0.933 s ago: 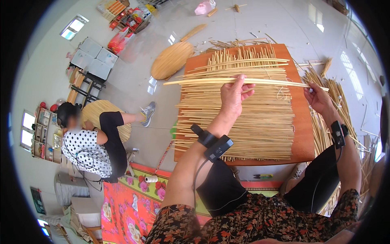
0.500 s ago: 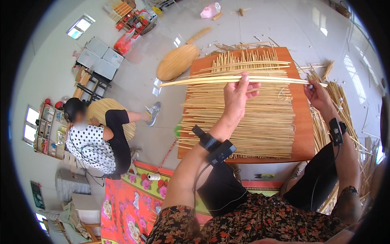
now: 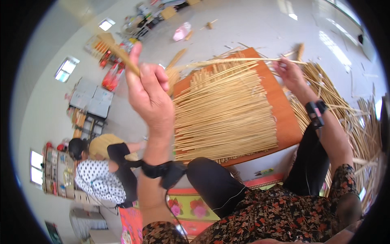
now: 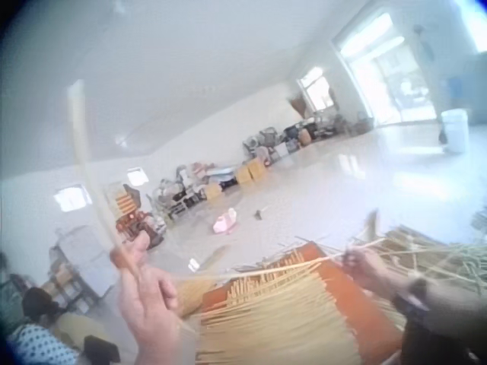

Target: The person weaves thin bamboo strips into a mat by hand, repeatedly threading each strip through the existing weave and tightening it. The person works on a large partially completed mat laid on the floor, handling one strip at a time.

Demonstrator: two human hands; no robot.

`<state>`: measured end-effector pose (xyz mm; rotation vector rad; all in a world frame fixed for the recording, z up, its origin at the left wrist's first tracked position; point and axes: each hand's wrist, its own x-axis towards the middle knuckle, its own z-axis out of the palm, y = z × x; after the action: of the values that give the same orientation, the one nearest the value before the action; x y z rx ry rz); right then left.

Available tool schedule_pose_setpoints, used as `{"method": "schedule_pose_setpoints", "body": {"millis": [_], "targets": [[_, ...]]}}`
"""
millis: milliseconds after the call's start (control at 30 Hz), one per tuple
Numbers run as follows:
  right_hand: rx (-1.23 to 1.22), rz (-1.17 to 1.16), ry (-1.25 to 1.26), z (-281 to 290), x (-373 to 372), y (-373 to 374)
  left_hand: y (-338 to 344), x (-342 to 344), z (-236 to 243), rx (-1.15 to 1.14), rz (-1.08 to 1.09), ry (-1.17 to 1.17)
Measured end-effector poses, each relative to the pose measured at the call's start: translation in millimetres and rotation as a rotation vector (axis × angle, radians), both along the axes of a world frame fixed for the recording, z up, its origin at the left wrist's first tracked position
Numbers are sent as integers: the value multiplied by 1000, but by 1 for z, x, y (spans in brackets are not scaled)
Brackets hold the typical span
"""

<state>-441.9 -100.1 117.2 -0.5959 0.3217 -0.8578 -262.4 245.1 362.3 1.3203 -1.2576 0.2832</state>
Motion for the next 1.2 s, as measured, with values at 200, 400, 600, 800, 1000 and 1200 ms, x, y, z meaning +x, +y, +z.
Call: {"method": "schedule_pose_setpoints", "body": {"millis": [200, 400, 600, 800, 1000, 1200], "targets": [[-246, 207, 23, 60, 17, 126, -33, 3, -21, 884, -6, -386], [-249, 307, -1, 61, 15, 156, -34, -4, -84, 1249, -441, 428], [-265, 444, 133, 61, 0, 150, -32, -8, -90, 1435, -585, 574], [-214, 483, 191, 61, -3, 147, -36, 9, -100, 1533, -785, 716], [10, 48, 296, 52, -7, 92, -54, -24, -112, 572, -73, -481], [145, -25, 198, 39, -16, 57, -56, -30, -160, 761, -490, 903]]}}
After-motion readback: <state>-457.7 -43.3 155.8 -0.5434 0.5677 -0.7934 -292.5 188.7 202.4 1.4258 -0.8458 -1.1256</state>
